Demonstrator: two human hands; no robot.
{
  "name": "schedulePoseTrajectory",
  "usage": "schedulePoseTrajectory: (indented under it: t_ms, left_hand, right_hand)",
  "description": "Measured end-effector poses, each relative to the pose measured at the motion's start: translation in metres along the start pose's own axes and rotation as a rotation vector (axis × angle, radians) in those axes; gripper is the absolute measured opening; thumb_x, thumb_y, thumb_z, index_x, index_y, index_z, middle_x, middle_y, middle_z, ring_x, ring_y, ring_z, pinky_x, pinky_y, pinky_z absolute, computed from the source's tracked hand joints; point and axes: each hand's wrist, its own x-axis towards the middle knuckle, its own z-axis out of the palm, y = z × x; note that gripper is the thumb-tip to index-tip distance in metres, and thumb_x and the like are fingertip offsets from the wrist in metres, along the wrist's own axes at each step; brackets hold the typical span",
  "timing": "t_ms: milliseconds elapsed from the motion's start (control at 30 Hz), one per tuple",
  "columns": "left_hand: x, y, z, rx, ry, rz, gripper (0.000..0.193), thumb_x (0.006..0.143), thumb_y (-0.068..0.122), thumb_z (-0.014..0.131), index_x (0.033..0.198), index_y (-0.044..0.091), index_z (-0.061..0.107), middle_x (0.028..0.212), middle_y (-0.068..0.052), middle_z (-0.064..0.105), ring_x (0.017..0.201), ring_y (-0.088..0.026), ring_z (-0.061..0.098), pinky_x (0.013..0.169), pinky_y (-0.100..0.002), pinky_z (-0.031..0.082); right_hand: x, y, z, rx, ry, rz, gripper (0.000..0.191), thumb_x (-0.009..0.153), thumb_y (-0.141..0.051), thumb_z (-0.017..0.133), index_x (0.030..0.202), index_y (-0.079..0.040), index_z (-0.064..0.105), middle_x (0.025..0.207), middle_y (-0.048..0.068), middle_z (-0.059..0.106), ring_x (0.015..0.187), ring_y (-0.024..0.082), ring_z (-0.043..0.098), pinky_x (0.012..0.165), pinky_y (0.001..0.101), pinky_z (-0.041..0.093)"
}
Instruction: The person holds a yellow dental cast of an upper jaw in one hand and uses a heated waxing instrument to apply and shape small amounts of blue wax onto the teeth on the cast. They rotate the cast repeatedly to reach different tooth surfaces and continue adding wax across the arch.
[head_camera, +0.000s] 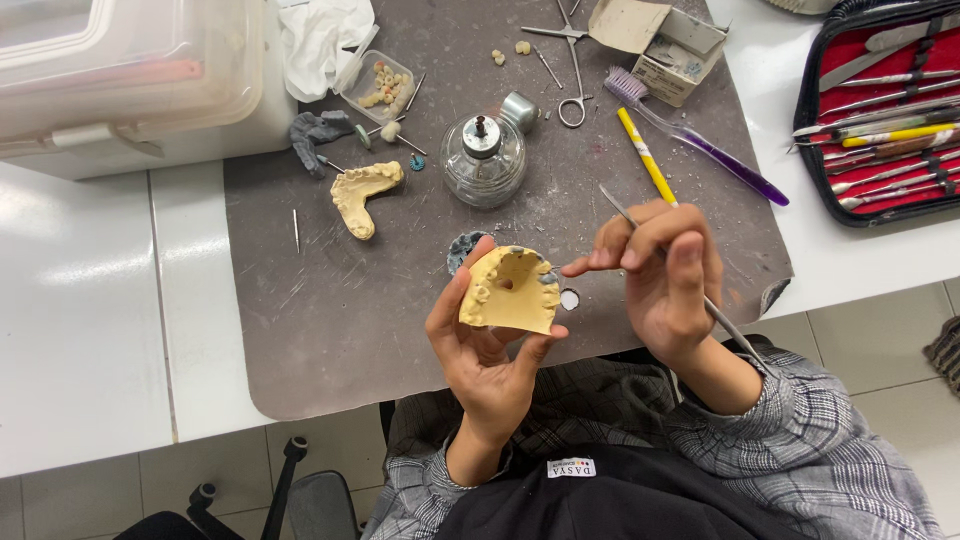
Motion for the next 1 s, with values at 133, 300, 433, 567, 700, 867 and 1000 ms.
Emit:
schedulePoseTrajectory:
  t_ms: [133,300,433,567,700,867,1000]
  left_hand:
    - [0.000,0.003,-0.001,0.016,-0.006,-0.007,0.084,0.097,-0.005,0.075,0.159,0.013,0.022,0.171,-0.026,0.025,0.149,-0.034,0.051,0.106,-0.043,0.059]
    - [0.001,0.003,-0.004,0.004,-0.054,-0.023,0.088,0.098,-0.001,0.076,0.163,0.014,0.019,0.174,-0.025,0.022,0.156,-0.032,0.044,0.120,-0.044,0.055]
    - [0.003,0.002,-0.009,-0.038,-0.100,-0.048,0.093,0.099,0.007,0.074,0.167,0.016,0.011,0.174,-0.025,0.023,0.157,-0.031,0.043,0.122,-0.044,0.054]
    - [-0.001,0.003,-0.009,-0.068,-0.066,-0.080,0.094,0.103,0.009,0.074,0.167,0.019,0.005,0.174,-0.025,0.020,0.155,-0.032,0.044,0.121,-0.043,0.053]
    - [-0.002,0.000,-0.008,-0.024,-0.094,-0.031,0.090,0.103,0.007,0.074,0.166,0.019,0.012,0.174,-0.025,0.021,0.156,-0.034,0.045,0.115,-0.043,0.057]
    - [-0.003,-0.004,-0.010,-0.021,-0.132,-0.015,0.092,0.104,0.006,0.073,0.170,0.021,0.011,0.171,-0.025,0.022,0.151,-0.032,0.045,0.119,-0.043,0.051]
    - [-0.004,-0.004,-0.013,-0.019,-0.160,-0.032,0.094,0.105,0.008,0.073,0.170,0.022,0.006,0.170,-0.026,0.022,0.151,-0.032,0.046,0.119,-0.043,0.052]
  right_hand:
    - [-0.004,0.000,-0.002,-0.118,-0.095,-0.084,0.025,0.106,-0.021,0.062,0.108,-0.007,0.042,0.092,0.012,0.067,0.089,0.020,0.072,0.086,0.0393,0.067]
    - [-0.012,0.005,-0.014,-0.169,-0.088,-0.048,0.023,0.098,-0.001,0.073,0.111,-0.002,0.054,0.102,0.020,0.073,0.093,0.024,0.076,0.081,0.0374,0.068]
    - [-0.012,0.013,-0.019,-0.142,-0.120,-0.120,0.017,0.100,-0.013,0.072,0.106,-0.001,0.062,0.095,0.016,0.071,0.089,0.022,0.076,0.075,0.0367,0.068]
    - [-0.010,0.016,-0.015,-0.042,-0.052,-0.060,0.022,0.105,-0.021,0.066,0.112,-0.003,0.056,0.106,0.017,0.065,0.093,0.023,0.072,0.079,0.0432,0.070]
    - [-0.007,0.017,-0.010,-0.036,-0.018,-0.069,0.029,0.107,-0.021,0.067,0.116,-0.010,0.041,0.101,0.018,0.064,0.085,0.023,0.071,0.077,0.0395,0.070]
    - [-0.008,0.018,-0.008,-0.059,0.017,-0.132,0.033,0.107,-0.021,0.067,0.115,-0.012,0.037,0.090,0.015,0.064,0.073,0.019,0.067,0.066,0.0277,0.063]
    - [-0.011,0.018,-0.010,0.005,0.041,-0.122,0.033,0.109,-0.017,0.067,0.114,-0.013,0.035,0.089,0.015,0.064,0.072,0.018,0.064,0.065,0.0287,0.062]
